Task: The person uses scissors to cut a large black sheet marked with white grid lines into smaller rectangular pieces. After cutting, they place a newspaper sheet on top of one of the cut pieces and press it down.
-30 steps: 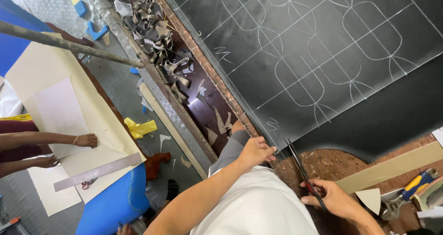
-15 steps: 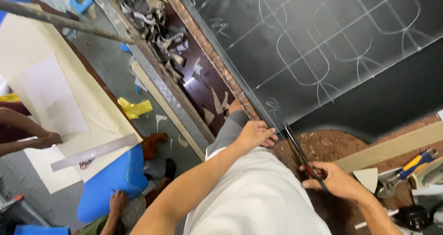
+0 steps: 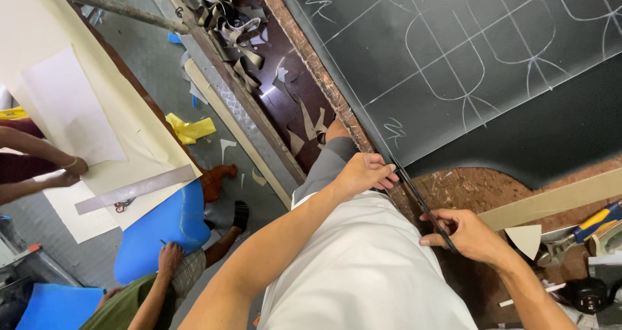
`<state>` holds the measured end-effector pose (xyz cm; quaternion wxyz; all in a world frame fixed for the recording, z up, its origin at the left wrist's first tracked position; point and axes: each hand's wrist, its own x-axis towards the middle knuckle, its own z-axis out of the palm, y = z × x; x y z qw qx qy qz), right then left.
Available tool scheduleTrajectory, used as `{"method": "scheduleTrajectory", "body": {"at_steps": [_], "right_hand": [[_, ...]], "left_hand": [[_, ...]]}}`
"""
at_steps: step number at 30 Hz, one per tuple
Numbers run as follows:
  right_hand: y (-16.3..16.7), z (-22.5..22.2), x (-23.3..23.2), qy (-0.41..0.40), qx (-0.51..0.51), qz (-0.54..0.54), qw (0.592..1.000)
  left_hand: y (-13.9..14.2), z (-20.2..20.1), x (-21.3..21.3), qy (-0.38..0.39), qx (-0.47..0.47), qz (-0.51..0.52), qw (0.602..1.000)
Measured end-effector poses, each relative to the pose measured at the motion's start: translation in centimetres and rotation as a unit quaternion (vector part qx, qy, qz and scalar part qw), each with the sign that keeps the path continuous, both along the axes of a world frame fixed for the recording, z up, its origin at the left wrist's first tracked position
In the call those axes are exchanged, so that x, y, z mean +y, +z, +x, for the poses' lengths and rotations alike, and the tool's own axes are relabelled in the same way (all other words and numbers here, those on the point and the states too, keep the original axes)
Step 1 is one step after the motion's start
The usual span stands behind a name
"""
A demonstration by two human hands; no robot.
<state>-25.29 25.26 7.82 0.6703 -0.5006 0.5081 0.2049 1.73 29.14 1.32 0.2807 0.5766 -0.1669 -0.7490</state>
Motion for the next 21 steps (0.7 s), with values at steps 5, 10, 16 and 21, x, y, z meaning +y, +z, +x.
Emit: {"method": "scheduleTrajectory", "body": {"at_steps": [5,10,16,21], "right_hand": [[0.2,0.4,0.1,0.003,0.022,-0.011,1.0],[0.2,0.4,0.3,-0.006,0.014,-0.022,1.0],[-0.1,0.5,0.7,-0.002,0.03,-0.026,0.999],[-0.4,1.2,0.8,-0.029,0.026,-0.013,0.999]], "left_hand": [[0.1,0.2,0.0,-0.012,-0.012,-0.004,1.0],[-0.2,0.2,0.3,-0.01,-0.01,-0.016,1.0],[-0.5,0.4,0.3,-0.017,-0.013,-0.013,1.0],[-0.5,0.6,0.3,-0.018,0.002,-0.022,1.0]]}}
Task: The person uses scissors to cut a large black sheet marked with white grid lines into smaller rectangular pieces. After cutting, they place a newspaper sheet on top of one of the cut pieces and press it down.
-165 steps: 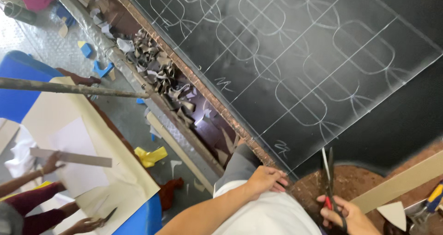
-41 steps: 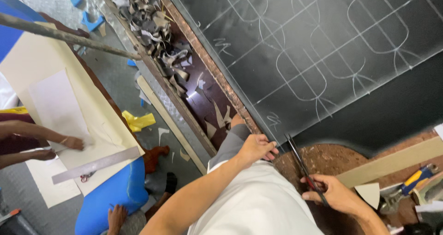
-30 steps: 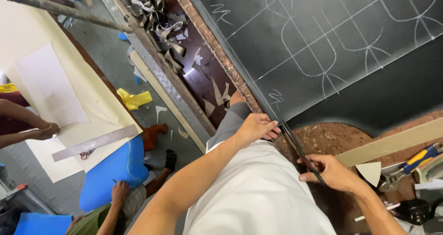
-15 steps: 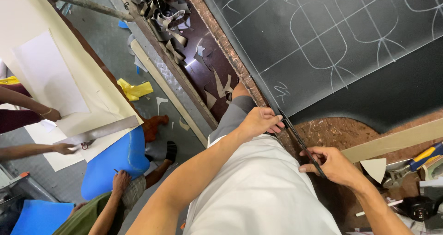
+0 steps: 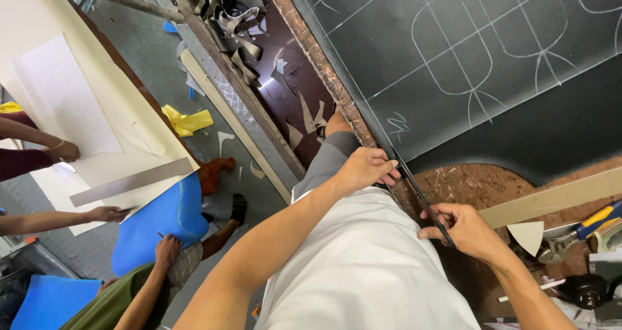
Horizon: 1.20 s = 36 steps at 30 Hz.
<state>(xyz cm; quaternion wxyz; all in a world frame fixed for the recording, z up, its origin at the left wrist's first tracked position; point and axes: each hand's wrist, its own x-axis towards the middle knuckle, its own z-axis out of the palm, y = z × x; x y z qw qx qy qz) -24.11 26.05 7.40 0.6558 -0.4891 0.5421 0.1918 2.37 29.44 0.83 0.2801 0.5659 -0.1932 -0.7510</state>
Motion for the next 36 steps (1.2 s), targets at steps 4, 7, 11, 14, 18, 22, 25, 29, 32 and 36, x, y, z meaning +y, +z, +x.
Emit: {"method": "scheduleTrajectory", "body": {"at_steps": [4,7,11,14,18,22,25,29,32,36], "right_hand": [[-0.5,0.2,-0.2,-0.014,-0.024,0.015,1.0],[-0.9,-0.5,-0.2,0.01,-0.016,0.019,1.0],[-1.0,-2.1,0.2,0.018,-0.006,0.048,0.999],[-1.0,-2.8,0.6,0.015,-0.01,0.045,0.999],[-1.4,-2.5,0.6,-0.009,-0.033,0.039,0.999],[-1.7,-1.7,0.1,-0.003,-0.037,0.016,0.999],[-1.7,-1.1,-0.2,0.004,-0.036,0.008,0.999],[-1.6,-0.6,-0.5,0.007,-0.04,-0.001,0.999],[-1.3,-0.4,-0.5,0.007,-0.016,0.001,1.0],[-1.1,-0.3,-0.4,0.008,-0.015,-0.013,1.0]], "left_hand": [[0.1,0.0,0.0,0.001,-0.004,0.0,1.0],[0.2,0.0,-0.1,0.014,0.0,-0.004,1.0],[0.3,-0.1,-0.1,0.046,-0.008,-0.002,0.999],[0.1,-0.1,-0.1,0.058,-0.017,-0.002,0.998],[-0.3,-0.4,-0.1,0.053,-0.025,-0.004,0.998],[-0.4,-0.5,-0.2,0.047,-0.022,0.004,0.999],[-0.4,-0.4,-0.4,0.044,-0.024,0.005,0.999],[-0.4,-0.3,-0.3,0.049,-0.017,0.007,0.999],[-0.3,-0.2,-0.3,0.044,-0.025,0.006,0.999],[-0.3,-0.2,-0.4,0.05,-0.015,0.007,0.999]]}}
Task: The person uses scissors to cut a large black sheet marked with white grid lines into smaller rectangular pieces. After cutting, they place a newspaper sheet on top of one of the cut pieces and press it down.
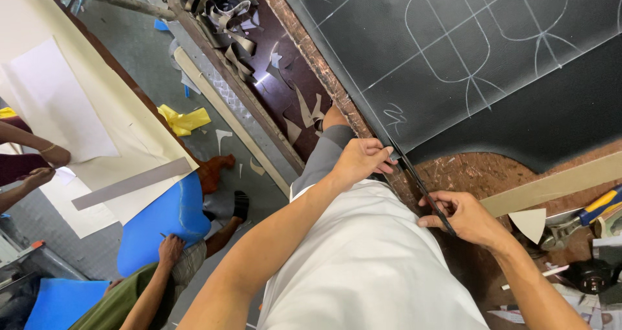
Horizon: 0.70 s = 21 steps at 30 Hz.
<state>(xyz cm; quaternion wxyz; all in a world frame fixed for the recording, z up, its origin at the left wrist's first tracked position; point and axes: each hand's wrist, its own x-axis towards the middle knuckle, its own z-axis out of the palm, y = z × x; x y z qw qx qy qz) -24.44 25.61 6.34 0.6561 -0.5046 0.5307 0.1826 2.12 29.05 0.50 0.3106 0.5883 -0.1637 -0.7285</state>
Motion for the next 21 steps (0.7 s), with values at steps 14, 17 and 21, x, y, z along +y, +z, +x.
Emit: {"method": "scheduleTrajectory", "body": {"at_steps": [14,17,21], "right_hand": [[0.33,-0.05,0.6,-0.017,-0.005,-0.03,0.999],[0.3,-0.23,0.66,-0.015,0.007,-0.026,1.0],[0.09,-0.49,0.93,-0.022,-0.009,-0.045,0.999]], "left_hand": [[-0.02,-0.05,-0.02,-0.005,-0.007,-0.003,1.0],[0.12,-0.09,0.07,-0.014,-0.016,-0.004,1.0],[-0.04,-0.04,0.17,0.006,-0.001,-0.008,1.0]]}}
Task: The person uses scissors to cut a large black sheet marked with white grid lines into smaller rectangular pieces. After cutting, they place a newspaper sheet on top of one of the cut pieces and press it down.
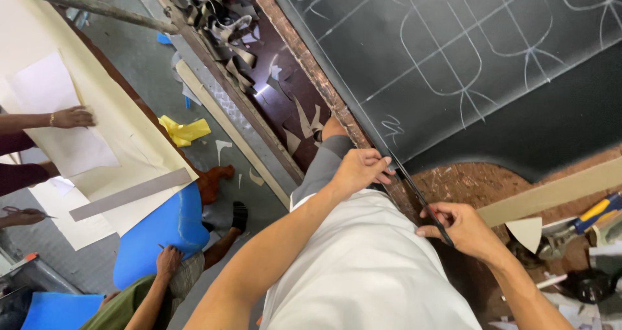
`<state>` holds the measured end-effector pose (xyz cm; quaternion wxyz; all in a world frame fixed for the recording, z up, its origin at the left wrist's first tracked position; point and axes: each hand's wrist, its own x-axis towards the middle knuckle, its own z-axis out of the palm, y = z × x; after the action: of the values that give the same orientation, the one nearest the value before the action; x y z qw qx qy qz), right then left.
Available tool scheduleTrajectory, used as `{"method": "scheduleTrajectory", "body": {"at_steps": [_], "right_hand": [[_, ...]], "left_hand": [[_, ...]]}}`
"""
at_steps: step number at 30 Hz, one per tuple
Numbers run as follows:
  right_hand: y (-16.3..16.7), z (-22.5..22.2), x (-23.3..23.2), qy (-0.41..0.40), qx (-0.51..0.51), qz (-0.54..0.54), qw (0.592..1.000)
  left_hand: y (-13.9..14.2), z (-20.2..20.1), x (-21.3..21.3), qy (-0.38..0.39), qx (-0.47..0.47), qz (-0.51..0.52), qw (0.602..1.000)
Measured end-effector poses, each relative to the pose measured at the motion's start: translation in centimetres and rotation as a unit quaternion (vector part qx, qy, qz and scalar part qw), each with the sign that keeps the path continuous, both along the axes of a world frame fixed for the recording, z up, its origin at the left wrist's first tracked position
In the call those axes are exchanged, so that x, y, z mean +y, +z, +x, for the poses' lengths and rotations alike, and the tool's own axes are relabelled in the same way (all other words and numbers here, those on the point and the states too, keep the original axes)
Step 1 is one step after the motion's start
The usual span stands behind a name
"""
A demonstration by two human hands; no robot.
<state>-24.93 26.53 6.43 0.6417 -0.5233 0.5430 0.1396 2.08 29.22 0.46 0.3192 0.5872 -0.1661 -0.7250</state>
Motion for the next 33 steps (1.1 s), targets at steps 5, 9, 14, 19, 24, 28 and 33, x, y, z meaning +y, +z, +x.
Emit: {"method": "scheduleTrajectory", "body": {"at_steps": [5,9,14,19,24,28,33], "right_hand": [[-0.1,0.3,0.3,-0.017,-0.019,-0.002,1.0],[0.1,0.5,0.3,-0.013,0.007,0.018,1.0],[0.4,0.7,0.1,0.003,0.02,0.008,1.0],[0.5,0.8,0.1,0.003,0.023,0.021,1.0],[0.6,0.9,0.1,0.011,0.023,0.013,1.0],[0.6,0.9,0.3,0.007,0.02,0.009,1.0],[0.7,0.8,0.4,0.005,0.016,0.008,1.0]], "left_hand": [[-0.2,0.0,0.4,-0.002,-0.008,-0.017,1.0],[0.2,0.2,0.6,0.007,-0.009,-0.034,0.999],[1.2,0.4,0.1,0.014,-0.056,-0.009,0.998],[1.9,0.9,-0.2,0.012,-0.066,-0.011,0.998],[1.4,0.7,-0.1,0.014,-0.063,0.002,0.998],[0.8,0.6,0.1,0.021,-0.051,-0.009,0.998],[0.0,0.7,0.3,0.012,-0.043,-0.006,0.999]]}}
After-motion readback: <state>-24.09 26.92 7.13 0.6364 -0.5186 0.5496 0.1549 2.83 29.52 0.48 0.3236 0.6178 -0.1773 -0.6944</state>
